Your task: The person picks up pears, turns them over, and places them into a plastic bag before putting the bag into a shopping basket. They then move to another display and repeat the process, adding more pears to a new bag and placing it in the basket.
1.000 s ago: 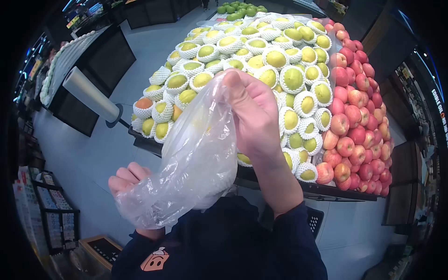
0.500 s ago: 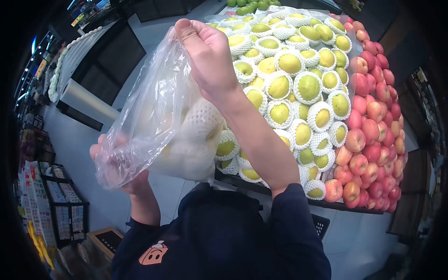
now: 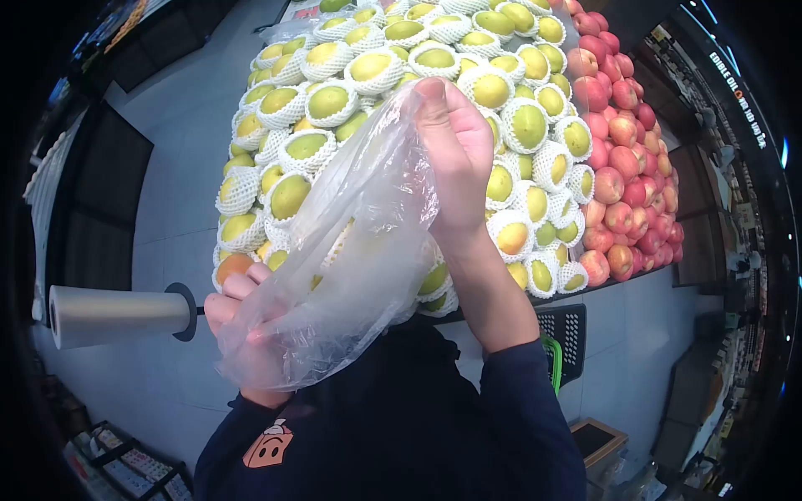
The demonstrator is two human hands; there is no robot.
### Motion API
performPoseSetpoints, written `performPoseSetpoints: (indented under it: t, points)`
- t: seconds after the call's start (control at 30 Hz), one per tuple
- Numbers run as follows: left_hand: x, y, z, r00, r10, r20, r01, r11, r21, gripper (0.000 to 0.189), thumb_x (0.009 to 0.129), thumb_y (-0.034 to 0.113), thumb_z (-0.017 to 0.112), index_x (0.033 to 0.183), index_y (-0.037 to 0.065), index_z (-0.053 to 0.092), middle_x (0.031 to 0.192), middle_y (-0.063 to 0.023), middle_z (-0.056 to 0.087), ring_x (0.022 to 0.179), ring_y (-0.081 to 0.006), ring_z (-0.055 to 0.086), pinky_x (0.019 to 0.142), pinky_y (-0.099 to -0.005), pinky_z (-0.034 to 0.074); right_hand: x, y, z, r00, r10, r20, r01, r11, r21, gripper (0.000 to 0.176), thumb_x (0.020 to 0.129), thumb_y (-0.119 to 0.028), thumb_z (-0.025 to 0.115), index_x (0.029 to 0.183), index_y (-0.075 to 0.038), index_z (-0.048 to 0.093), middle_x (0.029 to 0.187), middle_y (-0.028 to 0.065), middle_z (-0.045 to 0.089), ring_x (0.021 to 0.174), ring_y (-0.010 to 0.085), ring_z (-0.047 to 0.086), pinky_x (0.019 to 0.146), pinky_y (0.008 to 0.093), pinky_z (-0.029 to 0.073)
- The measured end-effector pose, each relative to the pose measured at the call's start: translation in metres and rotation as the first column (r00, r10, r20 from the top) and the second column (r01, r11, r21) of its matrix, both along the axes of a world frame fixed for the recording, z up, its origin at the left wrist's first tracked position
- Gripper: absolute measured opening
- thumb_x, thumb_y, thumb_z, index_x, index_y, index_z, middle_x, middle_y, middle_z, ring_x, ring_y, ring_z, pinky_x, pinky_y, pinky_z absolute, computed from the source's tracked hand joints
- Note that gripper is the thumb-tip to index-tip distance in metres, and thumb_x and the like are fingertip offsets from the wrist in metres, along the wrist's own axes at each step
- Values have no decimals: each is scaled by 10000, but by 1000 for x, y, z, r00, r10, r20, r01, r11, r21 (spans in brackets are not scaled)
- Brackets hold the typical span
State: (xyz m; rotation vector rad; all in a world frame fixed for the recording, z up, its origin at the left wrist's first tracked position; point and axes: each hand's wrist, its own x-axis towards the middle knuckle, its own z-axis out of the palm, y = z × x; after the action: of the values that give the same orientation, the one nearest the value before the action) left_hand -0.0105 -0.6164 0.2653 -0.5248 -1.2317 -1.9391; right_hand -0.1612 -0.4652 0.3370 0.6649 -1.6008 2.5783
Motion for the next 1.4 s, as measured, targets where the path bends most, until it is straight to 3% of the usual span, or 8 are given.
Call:
performPoseSetpoints:
  t: [0.4, 0.57, 0.8, 0.9, 1.0, 1.13, 1.23, 1.4]
  points:
    - [-11, 10, 21, 977, 131, 171, -74, 950, -304, 467, 753, -176, 620, 1160, 52, 643, 1106, -160, 620, 759, -166, 584, 673, -257, 467, -30, 42, -11, 990, 134, 53, -143, 960, 242, 168, 980, -194, 639, 915, -39, 648, 858, -37, 648, 754, 14, 545, 690, 154, 416]
    - [-12, -19, 53, 878, 114, 465, 373, 447, -813, 668, 685, -127, 609, 1323, 68, 641, 1339, -245, 570, 801, -225, 622, 738, -289, 497, -42, 72, -2, 987, 155, -27, -133, 912, 387, 121, 912, -126, 725, 938, -29, 657, 838, -29, 661, 748, 21, 557, 679, 190, 443]
    - [-24, 3, 37, 935, 214, 282, 112, 575, -810, 749, 755, 169, 792, 1403, -76, 507, 1402, -281, 519, 1270, -386, 539, 1052, -422, 412, -39, 105, -13, 949, -92, -301, 247, 810, 531, 163, 841, -30, 753, 978, -4, 667, 767, 0, 641, 732, 77, 589, 686, 238, 476]
    - [-28, 13, 40, 949, 175, 263, 74, 685, -725, 909, 750, 423, 848, 1402, -100, 491, 1394, -294, 517, 1317, -391, 495, 1096, -445, 368, -17, 102, -9, 656, -348, -670, 645, 719, 258, 200, 813, 22, 737, 1001, -8, 677, 791, 34, 642, 731, 146, 610, 715, 269, 499]
    - [-30, 16, 41, 942, 64, 329, 142, 812, -565, 920, 760, 529, 819, 1369, -98, 530, 1383, -292, 524, 1265, -381, 535, 1075, -436, 387, 12, 107, 2, 661, -7, -750, 415, 837, 358, 205, 815, 28, 716, 1011, -25, 683, 887, 89, 655, 769, 246, 644, 715, 314, 523]
    - [-36, 9, 39, 927, 152, 343, 109, 766, -634, 577, 853, 270, 740, 1300, -70, 606, 1357, -273, 549, 1212, -338, 577, 1021, -372, 433, 11, 96, -10, 771, 242, -588, 456, 433, 777, 216, 838, -159, 730, 1006, -35, 677, 887, 135, 647, 835, 297, 660, 695, 386, 532]
    - [-41, 28, 52, 852, 412, 324, -1, 620, -785, 447, 809, 17, 641, 1253, -31, 653, 1331, -249, 571, 1174, -324, 604, 982, -341, 457, 3, 100, -27, 707, 220, -673, 619, 267, 738, 246, 771, -171, 786, 924, -13, 675, 841, 129, 662, 812, 298, 633, 690, 411, 496]
    - [-50, 45, 62, 804, 595, -2, -245, 327, -913, 546, 650, -110, 615, 1179, 1, 694, 1301, -183, 600, 1023, -317, 672, 845, -346, 520, -5, 101, -34, 671, 307, -675, 608, 295, 738, 425, 666, -229, 813, 1001, -6, 676, 909, 142, 621, 929, 319, 615, 755, 409, 502]
